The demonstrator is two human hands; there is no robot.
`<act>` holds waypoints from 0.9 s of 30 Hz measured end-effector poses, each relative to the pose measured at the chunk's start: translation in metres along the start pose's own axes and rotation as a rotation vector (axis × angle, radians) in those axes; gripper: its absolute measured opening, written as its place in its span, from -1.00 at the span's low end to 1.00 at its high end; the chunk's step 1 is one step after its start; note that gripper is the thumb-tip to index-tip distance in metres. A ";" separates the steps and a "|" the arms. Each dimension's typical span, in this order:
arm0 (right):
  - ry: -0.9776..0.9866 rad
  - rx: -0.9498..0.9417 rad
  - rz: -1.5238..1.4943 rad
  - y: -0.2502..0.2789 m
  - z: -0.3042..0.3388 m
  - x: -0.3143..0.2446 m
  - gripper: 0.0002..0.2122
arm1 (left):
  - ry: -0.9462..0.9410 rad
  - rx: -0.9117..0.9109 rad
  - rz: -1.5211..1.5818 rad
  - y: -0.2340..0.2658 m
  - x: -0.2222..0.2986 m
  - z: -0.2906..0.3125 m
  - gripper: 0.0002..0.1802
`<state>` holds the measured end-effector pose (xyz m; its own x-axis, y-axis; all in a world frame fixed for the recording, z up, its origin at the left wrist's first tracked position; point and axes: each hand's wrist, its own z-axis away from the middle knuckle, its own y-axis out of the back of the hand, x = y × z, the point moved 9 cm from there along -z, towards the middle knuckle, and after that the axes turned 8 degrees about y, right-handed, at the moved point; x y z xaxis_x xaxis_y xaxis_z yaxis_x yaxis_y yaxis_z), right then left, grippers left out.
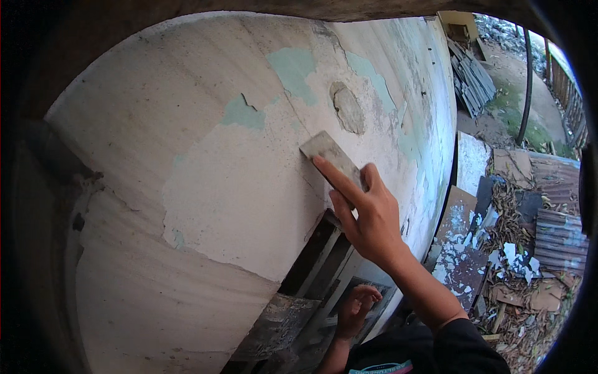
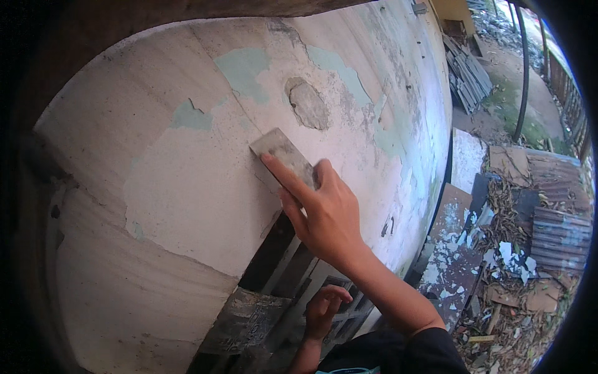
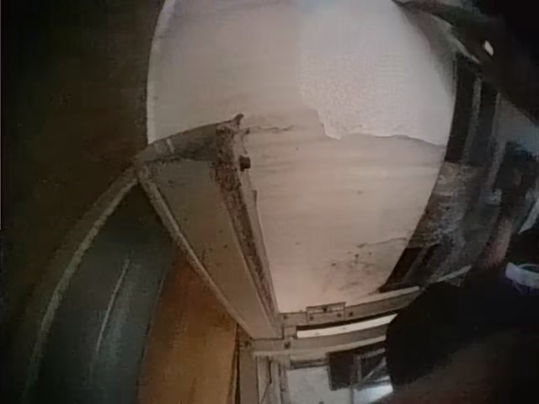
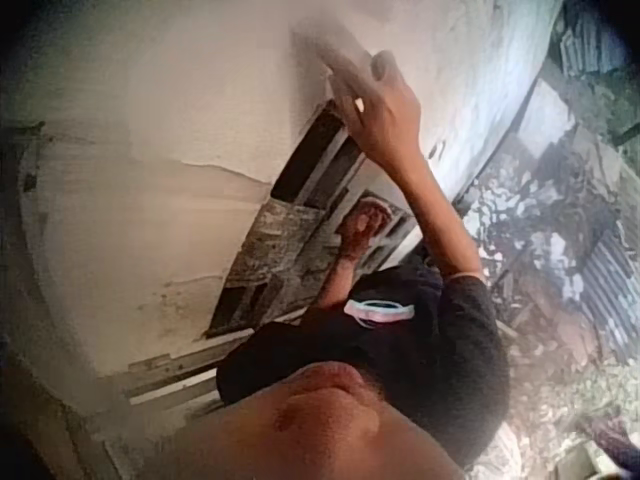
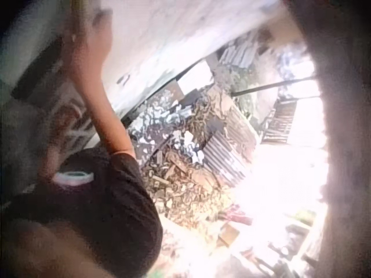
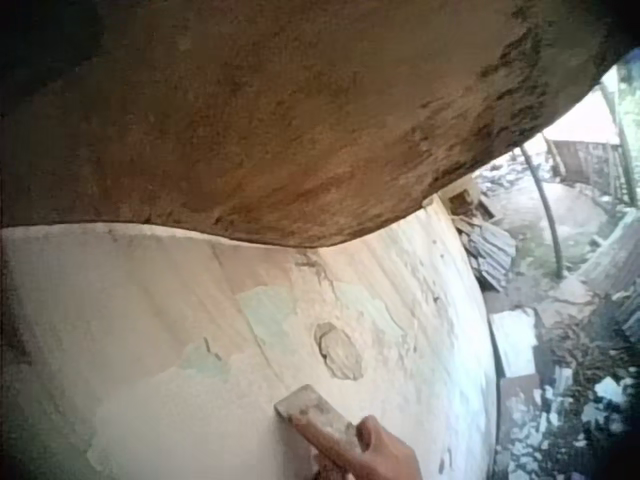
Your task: The person scrapes old paint or plaster off an exterior wall with a handheld metal scraper, creating paint chips and debris.
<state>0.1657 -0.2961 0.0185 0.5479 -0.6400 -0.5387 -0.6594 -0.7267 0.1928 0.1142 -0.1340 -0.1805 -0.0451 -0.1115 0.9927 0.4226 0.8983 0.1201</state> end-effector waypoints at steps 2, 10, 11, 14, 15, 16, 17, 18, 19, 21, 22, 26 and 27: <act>0.008 0.013 0.033 0.006 -0.011 0.000 -0.51 | -0.009 -0.016 0.008 -0.003 -0.001 -0.001 -0.79; -0.026 -0.025 0.008 -0.002 -0.004 0.002 -0.53 | 0.044 -0.003 0.033 0.001 -0.014 0.006 -0.77; -0.029 -0.028 0.011 -0.001 -0.008 0.003 -0.53 | 0.048 -0.004 0.036 -0.001 -0.014 0.006 -0.77; -0.016 0.028 -0.006 0.007 -0.023 0.003 -0.52 | -0.008 0.010 0.012 -0.001 -0.008 0.006 -0.77; -0.008 0.034 -0.011 0.008 -0.023 0.002 -0.52 | -0.004 0.002 0.045 -0.001 -0.009 0.008 -0.78; 0.002 0.041 -0.015 0.009 -0.024 0.002 -0.52 | -0.003 -0.006 0.080 -0.001 -0.009 0.007 -0.78; 0.005 0.038 -0.016 0.008 -0.021 0.002 -0.52 | -0.004 -0.003 0.081 -0.001 -0.009 0.007 -0.78; -0.007 0.010 0.010 0.005 -0.016 0.004 -0.53 | 0.008 0.001 0.060 -0.001 -0.009 0.007 -0.79; -0.023 -0.020 0.036 0.003 -0.012 0.004 -0.54 | 0.024 0.007 0.040 -0.001 -0.011 0.009 -0.79; -0.018 -0.001 0.016 0.004 -0.019 0.002 -0.54 | 0.012 0.026 0.037 -0.001 -0.011 0.008 -0.79; -0.018 0.025 0.005 0.007 -0.024 0.001 -0.55 | -0.001 0.032 0.033 -0.001 -0.010 0.008 -0.80; 0.003 0.036 0.033 0.009 -0.033 0.001 -0.54 | 0.031 0.019 0.017 -0.006 -0.011 0.008 -0.80; 0.015 0.047 0.029 0.009 -0.028 0.003 -0.54 | 0.034 0.017 0.037 -0.008 -0.011 0.009 -0.81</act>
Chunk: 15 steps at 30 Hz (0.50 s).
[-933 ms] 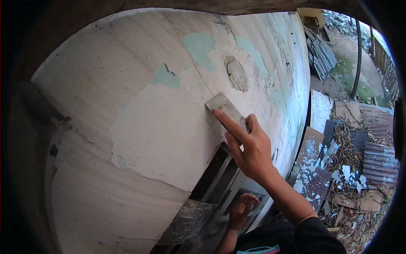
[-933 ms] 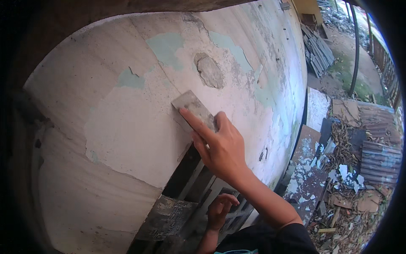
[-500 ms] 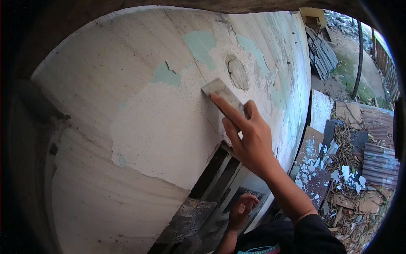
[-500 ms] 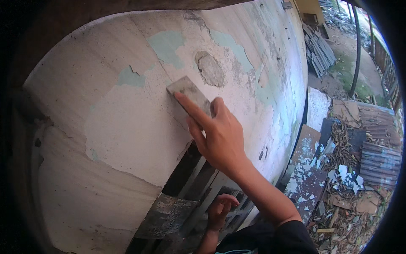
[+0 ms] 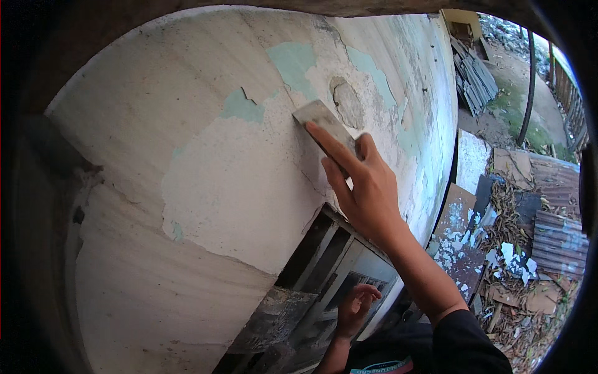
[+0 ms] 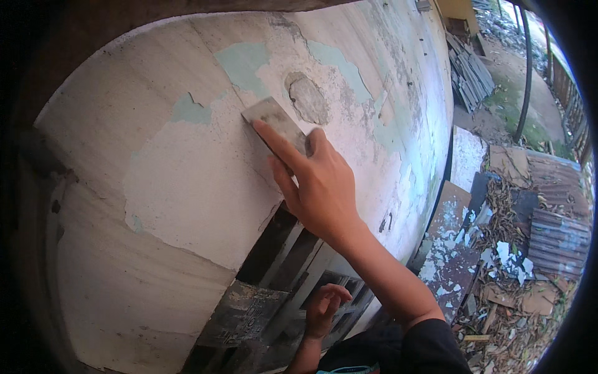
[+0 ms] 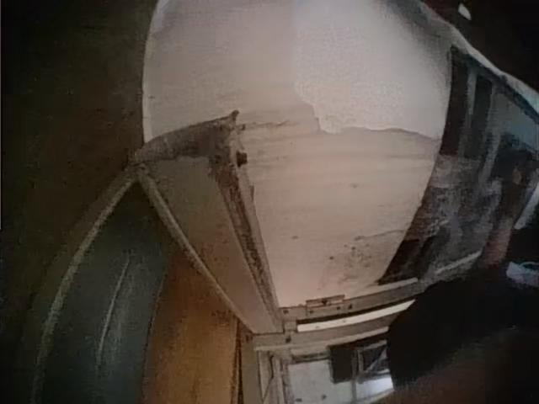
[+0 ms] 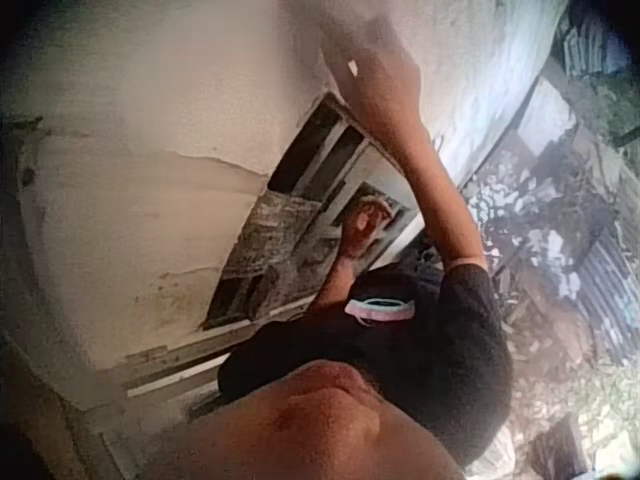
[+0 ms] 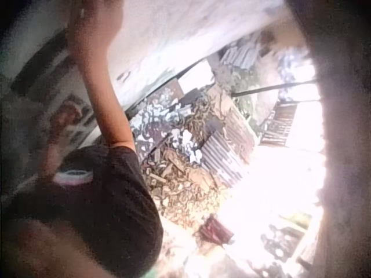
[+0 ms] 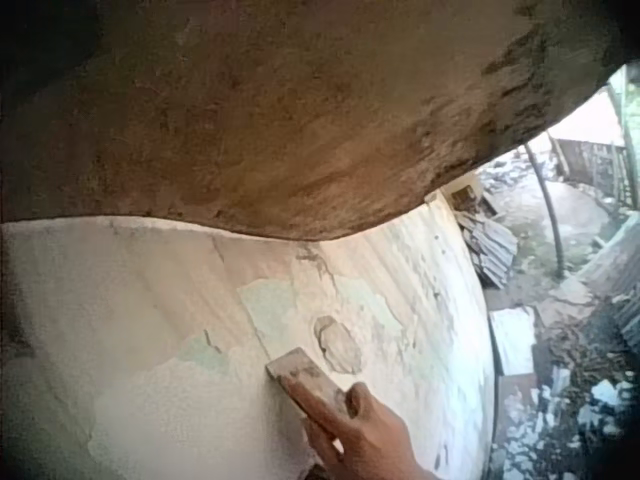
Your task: The person scrapes old paint or plaster off an exterior wall with a handheld metal scraper, creating paint chips and debris.
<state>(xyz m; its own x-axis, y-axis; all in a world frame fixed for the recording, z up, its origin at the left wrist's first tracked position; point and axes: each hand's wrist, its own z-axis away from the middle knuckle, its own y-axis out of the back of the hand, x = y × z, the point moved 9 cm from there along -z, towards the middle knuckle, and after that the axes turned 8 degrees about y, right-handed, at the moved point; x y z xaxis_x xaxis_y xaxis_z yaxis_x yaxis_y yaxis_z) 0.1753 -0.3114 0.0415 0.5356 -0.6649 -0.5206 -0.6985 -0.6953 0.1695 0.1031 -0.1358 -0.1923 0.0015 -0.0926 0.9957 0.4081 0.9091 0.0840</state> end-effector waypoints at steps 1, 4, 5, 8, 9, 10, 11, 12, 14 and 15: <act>0.015 0.010 -0.012 -0.001 0.004 0.000 -0.53 | 0.002 0.005 0.017 0.000 0.000 0.000 -0.82; -0.029 -0.052 -0.075 -0.006 0.010 0.000 -0.53 | 0.003 0.005 0.018 0.004 -0.005 0.001 -0.83; -0.034 -0.052 -0.068 -0.004 0.007 0.000 -0.53 | 0.007 -0.002 0.020 0.002 -0.005 0.000 -0.83; 0.031 -0.012 -0.054 0.003 -0.011 -0.007 -0.52 | -0.018 0.002 0.008 -0.002 0.000 -0.001 -0.84; 0.024 -0.011 -0.046 0.006 -0.008 -0.006 -0.52 | -0.008 -0.005 0.005 -0.004 0.000 0.001 -0.84; 0.024 -0.043 -0.051 0.003 -0.005 -0.006 -0.51 | -0.009 -0.004 -0.003 -0.002 0.002 -0.002 -0.84; 0.024 -0.075 -0.055 0.000 -0.002 -0.006 -0.51 | -0.015 -0.005 -0.007 -0.001 0.003 -0.002 -0.84; 0.028 -0.070 -0.057 0.000 0.002 -0.006 -0.51 | 0.007 0.022 -0.032 0.002 0.001 0.000 -0.85; -0.027 -0.144 -0.036 -0.006 0.016 0.002 -0.51 | 0.009 0.023 -0.019 0.004 -0.004 0.002 -0.87; -0.025 -0.144 -0.036 -0.008 0.016 0.007 -0.51 | 0.007 0.023 -0.019 0.005 -0.005 0.002 -0.87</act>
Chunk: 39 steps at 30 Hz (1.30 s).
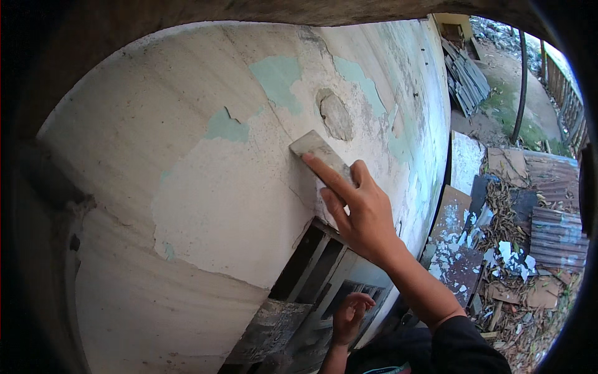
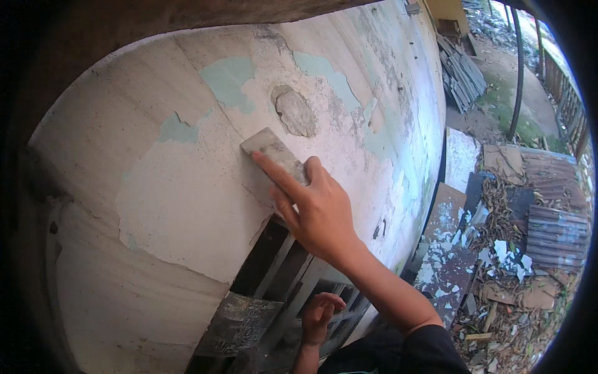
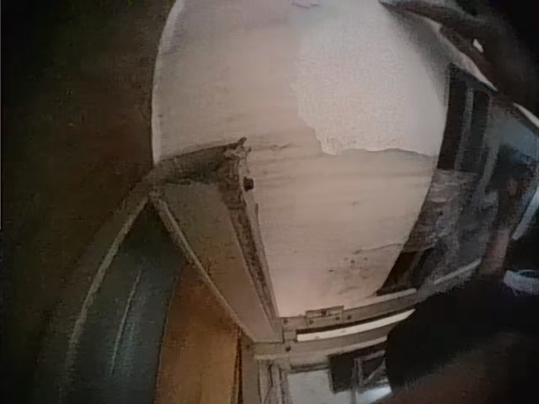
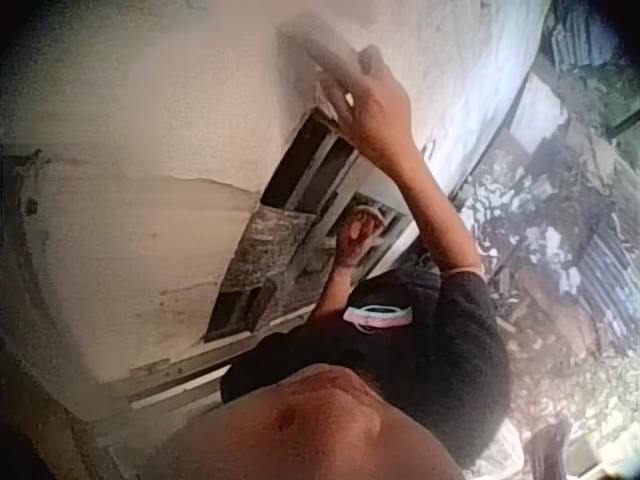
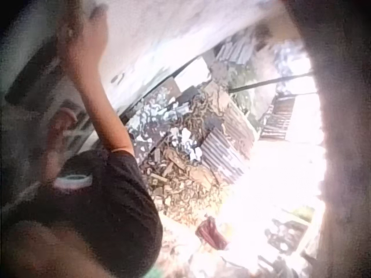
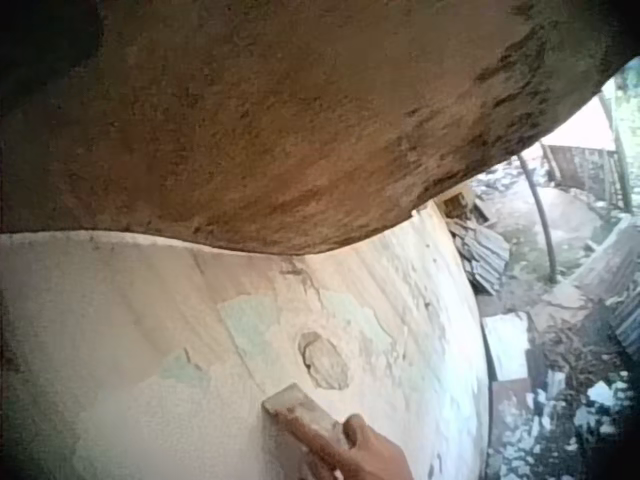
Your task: The person scrapes old paint or plaster off an exterior wall with a handheld metal scraper, creating paint chips and debris.
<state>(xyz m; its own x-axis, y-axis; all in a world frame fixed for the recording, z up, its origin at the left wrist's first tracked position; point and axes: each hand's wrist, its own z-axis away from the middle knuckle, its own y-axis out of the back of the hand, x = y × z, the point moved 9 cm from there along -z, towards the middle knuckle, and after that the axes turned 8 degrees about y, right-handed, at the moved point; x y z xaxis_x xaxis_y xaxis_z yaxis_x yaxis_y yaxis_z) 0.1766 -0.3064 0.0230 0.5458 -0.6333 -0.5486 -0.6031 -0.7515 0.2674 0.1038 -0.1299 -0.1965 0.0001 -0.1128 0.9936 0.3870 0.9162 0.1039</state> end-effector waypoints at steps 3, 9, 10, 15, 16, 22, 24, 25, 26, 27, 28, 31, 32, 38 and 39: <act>-0.056 0.056 0.005 0.006 0.000 0.018 -0.52 | -0.064 -0.035 0.127 -0.001 0.005 0.001 -0.85; -0.023 0.031 -0.021 0.005 -0.007 0.018 -0.53 | -0.070 -0.045 0.134 0.003 -0.003 0.001 -0.83; -0.023 0.032 -0.018 0.004 -0.006 0.019 -0.53 | -0.065 -0.052 0.132 0.001 -0.005 0.000 -0.83; 0.052 0.074 0.010 0.009 -0.021 0.015 -0.52 | -0.051 -0.066 0.162 -0.008 -0.001 -0.004 -0.83; 0.049 0.074 0.008 0.010 -0.025 0.015 -0.52 | -0.055 -0.072 0.172 -0.010 0.001 -0.005 -0.83; 0.010 0.002 -0.021 0.005 -0.011 0.012 -0.54 | -0.059 -0.061 0.154 -0.005 0.000 -0.003 -0.84; 0.019 0.001 -0.014 0.003 -0.009 0.012 -0.54 | -0.052 -0.056 0.146 -0.004 -0.002 -0.005 -0.84; 0.014 0.000 -0.014 0.004 -0.012 0.013 -0.54 | -0.062 -0.057 0.144 -0.005 -0.001 -0.004 -0.84; 0.035 0.036 0.005 0.009 -0.021 0.013 -0.54 | -0.071 -0.057 0.143 -0.005 0.001 -0.003 -0.84; 0.056 0.072 0.024 0.013 -0.026 0.012 -0.55 | -0.066 -0.057 0.142 -0.005 0.001 -0.002 -0.84; 0.058 0.072 0.022 0.014 -0.028 0.012 -0.55 | -0.082 -0.056 0.143 -0.005 0.003 -0.002 -0.84; 0.079 0.063 0.045 0.015 -0.028 0.012 -0.56 | -0.093 -0.050 0.151 -0.003 0.005 0.000 -0.84; 0.064 0.038 0.024 0.011 -0.024 0.013 -0.57 | -0.087 -0.047 0.156 -0.001 0.004 0.000 -0.84; 0.078 0.095 0.066 0.023 -0.045 0.015 -0.59 | -0.130 -0.029 0.156 0.000 0.013 -0.001 -0.85; 0.064 0.078 0.095 0.026 -0.047 0.015 -0.58 | -0.128 -0.032 0.157 0.000 0.013 0.000 -0.85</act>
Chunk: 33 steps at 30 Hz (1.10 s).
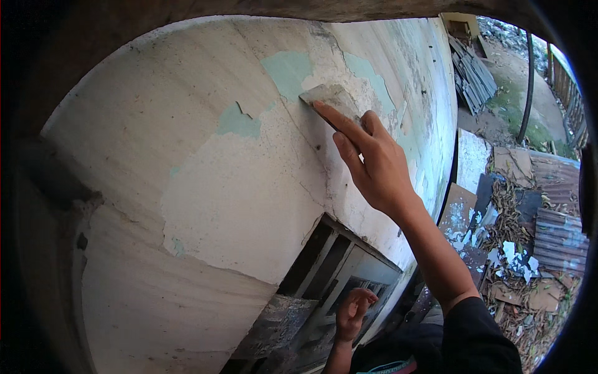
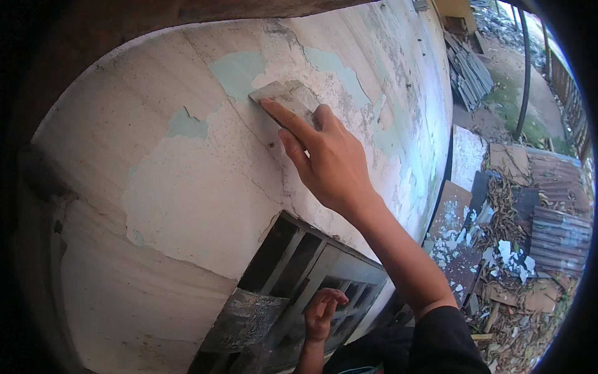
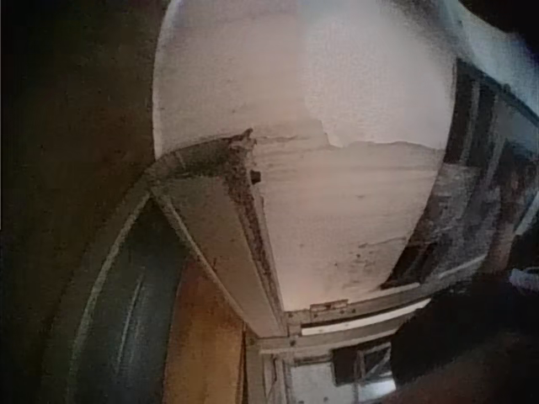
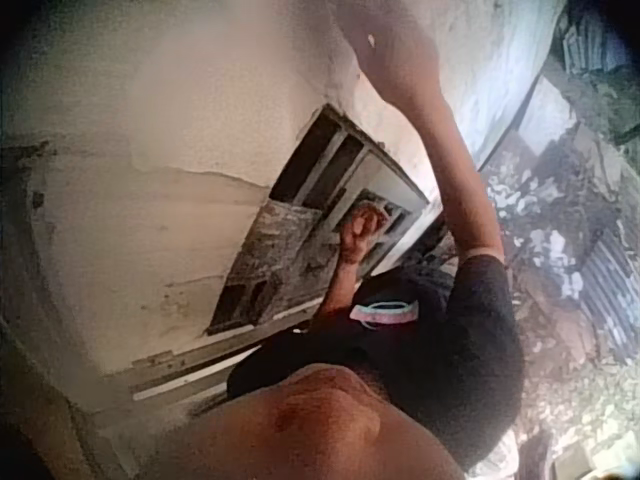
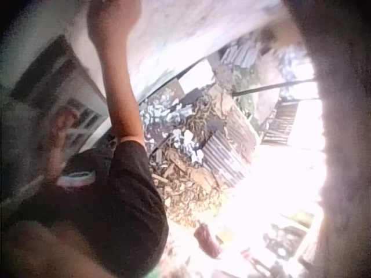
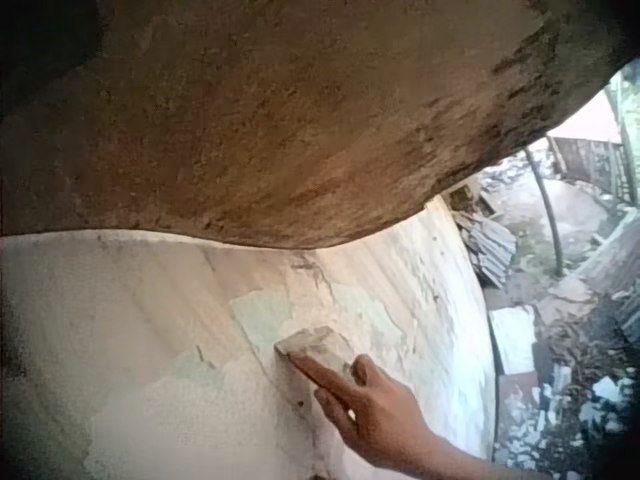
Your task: The person scrapes old paint or plaster off an exterior wall with a handheld metal scraper, creating paint chips and debris.
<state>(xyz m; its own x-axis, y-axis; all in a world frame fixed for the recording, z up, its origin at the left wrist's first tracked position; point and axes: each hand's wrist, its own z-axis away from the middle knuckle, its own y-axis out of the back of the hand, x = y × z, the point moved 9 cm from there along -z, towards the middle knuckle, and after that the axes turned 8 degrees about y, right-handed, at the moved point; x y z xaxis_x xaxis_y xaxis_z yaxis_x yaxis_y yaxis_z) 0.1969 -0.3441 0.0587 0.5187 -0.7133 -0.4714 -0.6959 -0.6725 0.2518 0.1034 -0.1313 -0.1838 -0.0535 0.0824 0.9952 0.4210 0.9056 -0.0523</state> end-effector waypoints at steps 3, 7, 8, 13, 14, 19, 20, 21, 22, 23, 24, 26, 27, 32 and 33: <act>-0.034 -0.047 0.021 -0.003 0.012 0.004 -0.58 | 0.005 0.022 0.009 0.006 -0.001 0.002 -0.86; -0.081 -0.056 0.013 -0.009 0.023 0.007 -0.60 | 0.013 0.053 -0.028 0.008 -0.005 0.001 -0.87; -0.087 -0.059 0.016 -0.008 0.019 0.007 -0.60 | -0.003 0.041 -0.039 0.005 -0.002 0.001 -0.87; 0.011 0.019 0.059 0.000 -0.002 0.001 -0.59 | 0.019 0.040 -0.013 0.002 -0.006 0.000 -0.86; 0.015 0.019 0.058 0.000 0.002 -0.002 -0.59 | 0.016 0.044 -0.028 0.003 -0.006 -0.001 -0.86; -0.029 -0.037 0.022 -0.006 0.014 -0.004 -0.59 | 0.051 0.049 -0.060 0.001 -0.007 -0.003 -0.85; -0.033 -0.038 0.025 -0.005 0.008 -0.004 -0.59 | 0.055 0.031 -0.074 -0.001 -0.008 -0.004 -0.84; -0.008 0.017 0.030 0.000 -0.003 -0.007 -0.58 | 0.060 0.027 -0.073 -0.003 -0.009 -0.004 -0.84; 0.020 0.074 0.031 0.005 -0.010 -0.011 -0.58 | 0.066 0.033 -0.071 -0.003 -0.010 -0.005 -0.84; 0.017 0.077 0.032 0.006 -0.009 -0.011 -0.58 | 0.072 0.039 -0.068 -0.003 -0.010 -0.006 -0.83; 0.011 0.065 0.035 0.004 -0.007 -0.012 -0.58 | 0.073 0.035 -0.070 -0.003 -0.010 -0.004 -0.83; 0.013 0.056 0.025 -0.001 0.001 -0.014 -0.59 | 0.062 0.040 -0.051 0.000 -0.010 -0.003 -0.83; -0.027 0.007 0.002 -0.008 0.012 -0.012 -0.59 | 0.057 0.044 -0.055 0.003 -0.008 -0.004 -0.83; -0.039 0.014 -0.012 -0.002 0.000 -0.008 -0.60 | 0.049 0.022 -0.078 -0.004 -0.008 -0.003 -0.78; 0.011 0.066 0.010 0.004 -0.011 -0.012 -0.59 | 0.055 0.017 -0.079 -0.005 -0.008 -0.002 -0.78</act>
<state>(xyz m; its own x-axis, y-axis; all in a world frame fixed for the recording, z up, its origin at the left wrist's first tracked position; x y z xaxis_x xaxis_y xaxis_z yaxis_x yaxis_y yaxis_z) 0.1936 -0.3403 0.0742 0.5168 -0.7224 -0.4594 -0.7322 -0.6510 0.2001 0.1030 -0.1374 -0.1917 -0.0361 -0.0126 0.9993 0.4021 0.9152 0.0261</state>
